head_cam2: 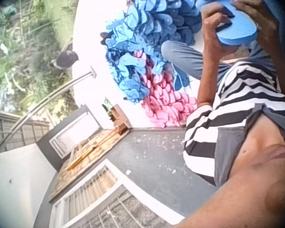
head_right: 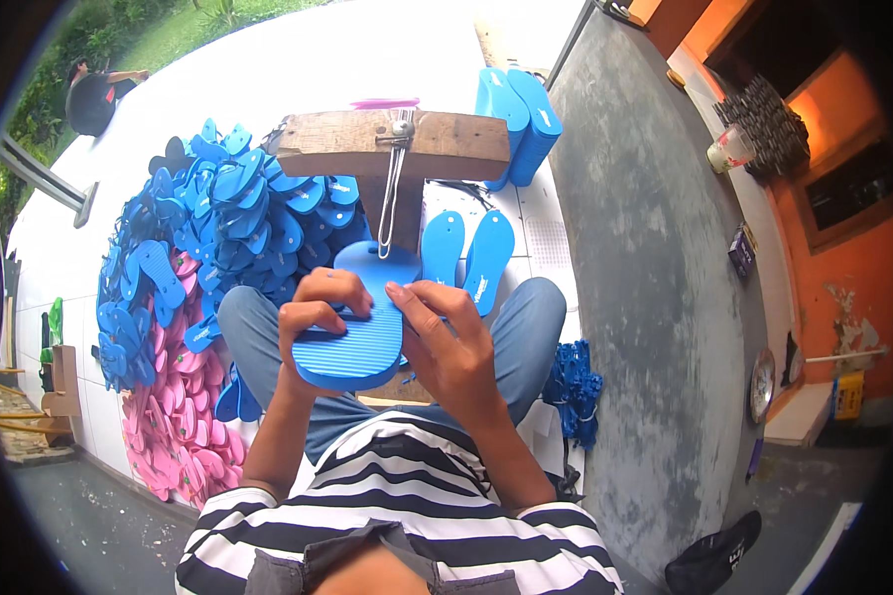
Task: The person assembles flip-flops by threading straps through a blue sole using a metal hook tool, handling one shoe at a time and pulling the straps into place.
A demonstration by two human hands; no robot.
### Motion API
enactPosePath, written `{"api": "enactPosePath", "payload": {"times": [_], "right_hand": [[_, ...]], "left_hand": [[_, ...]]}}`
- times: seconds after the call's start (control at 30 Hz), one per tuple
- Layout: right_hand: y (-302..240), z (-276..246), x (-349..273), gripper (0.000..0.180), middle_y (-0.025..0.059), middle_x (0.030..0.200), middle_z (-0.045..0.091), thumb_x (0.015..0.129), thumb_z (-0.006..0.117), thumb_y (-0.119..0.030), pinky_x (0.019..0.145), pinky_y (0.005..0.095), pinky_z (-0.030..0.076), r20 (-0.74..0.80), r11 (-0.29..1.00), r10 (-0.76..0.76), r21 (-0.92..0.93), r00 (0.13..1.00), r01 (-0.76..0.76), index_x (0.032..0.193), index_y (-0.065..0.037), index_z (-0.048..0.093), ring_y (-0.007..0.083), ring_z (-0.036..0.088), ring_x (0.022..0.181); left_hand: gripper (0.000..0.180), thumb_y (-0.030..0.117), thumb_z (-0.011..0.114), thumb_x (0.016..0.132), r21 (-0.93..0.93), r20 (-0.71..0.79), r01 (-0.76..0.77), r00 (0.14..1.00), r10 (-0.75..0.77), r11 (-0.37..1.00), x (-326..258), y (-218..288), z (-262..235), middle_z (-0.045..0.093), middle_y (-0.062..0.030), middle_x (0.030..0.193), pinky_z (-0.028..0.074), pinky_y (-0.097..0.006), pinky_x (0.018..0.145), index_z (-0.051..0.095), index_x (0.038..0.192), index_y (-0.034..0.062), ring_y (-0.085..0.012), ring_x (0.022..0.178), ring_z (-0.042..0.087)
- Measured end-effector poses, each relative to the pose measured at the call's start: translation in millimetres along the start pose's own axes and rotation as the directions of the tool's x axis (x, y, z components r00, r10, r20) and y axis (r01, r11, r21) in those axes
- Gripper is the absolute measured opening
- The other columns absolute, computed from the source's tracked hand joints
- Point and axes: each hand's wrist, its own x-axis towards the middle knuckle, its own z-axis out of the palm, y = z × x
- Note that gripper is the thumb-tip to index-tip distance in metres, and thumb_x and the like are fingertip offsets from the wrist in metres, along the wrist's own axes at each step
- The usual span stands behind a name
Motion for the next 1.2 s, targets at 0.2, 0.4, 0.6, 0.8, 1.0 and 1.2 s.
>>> {"api": "enactPosePath", "payload": {"times": [0.2,0.4,0.6,0.8,1.0,1.2], "right_hand": [[7.6,12.2,16.5,0.037,0.0141,0.107,0.069,0.076,0.077,0.004,0.073,0.0324,0.057,-0.147,0.975,0.133,0.199,0.98,-0.102,0.11,-0.003,0.062,0.0248,0.07,0.087],[14.2,7.8,29.4,0.027,0.0142,0.105,0.069,0.079,0.077,0.001,0.069,0.0296,0.057,-0.16,0.995,0.074,0.084,0.984,-0.061,0.102,-0.003,0.064,0.0216,0.07,0.086],[-9.1,8.8,34.7,0.025,0.0115,0.095,0.067,0.08,0.077,-0.001,0.065,0.0301,0.056,-0.123,0.893,0.377,0.312,0.918,-0.325,0.102,-0.003,0.065,0.0194,0.067,0.08],[42.5,50.7,87.8,0.011,0.01,0.082,0.063,0.091,0.068,-0.01,0.057,0.0292,0.05,-0.195,0.851,0.485,0.329,0.853,-0.409,0.091,-0.001,0.061,0.0165,0.062,0.072],[29.4,64.9,33.9,0.031,0.0081,0.089,0.061,0.09,0.072,-0.018,0.079,0.0304,0.05,-0.046,0.727,0.666,0.262,0.745,-0.634,0.109,-0.002,0.053,0.015,0.061,0.09],[-0.8,90.6,-65.3,0.032,0.0045,0.085,0.062,0.101,0.056,-0.031,0.078,0.0307,0.052,0.808,0.082,0.301,0.507,0.507,-0.858,0.112,-0.001,0.054,0.0175,0.064,0.083]], "left_hand": [[0.056,0.004,0.085,0.063,0.035,-0.086,-0.016,0.996,0.019,0.999,20.5,-15.9,-1.6,0.059,-0.0154,0.099,0.047,-0.038,0.082,0.046,0.103,0.0091,-0.0265,0.09,0.059],[0.057,0.005,0.084,0.07,-0.02,-0.145,0.06,0.987,-0.062,0.998,37.2,-21.1,4.2,0.058,-0.0142,0.1,0.048,-0.034,0.081,0.044,0.11,0.0067,-0.0226,0.089,0.058],[0.052,0.013,0.074,0.086,-0.008,-0.223,0.592,0.785,-0.579,0.806,73.3,23.2,13.1,0.047,-0.0205,0.135,0.036,-0.045,0.104,0.044,0.126,0.0015,-0.0338,0.131,0.044],[0.059,0.031,0.073,0.086,0.78,-0.262,0.323,0.946,-0.19,0.535,101.5,-47.0,7.0,0.027,-0.0186,0.155,0.001,-0.068,0.108,0.044,0.132,0.0077,-0.0443,0.148,0.008],[0.03,0.003,0.068,0.086,0.576,-0.315,0.175,0.949,0.02,0.799,64.5,-17.8,-26.4,0.065,-0.0112,0.108,0.041,-0.038,0.095,0.057,0.114,0.0048,-0.0261,0.104,0.056],[0.02,-0.005,0.064,0.078,0.477,-0.019,0.142,0.988,-0.151,0.867,18.7,-3.3,-17.1,0.068,-0.008,0.09,0.05,-0.037,0.076,0.066,0.095,0.0047,-0.0283,0.086,0.063]]}}
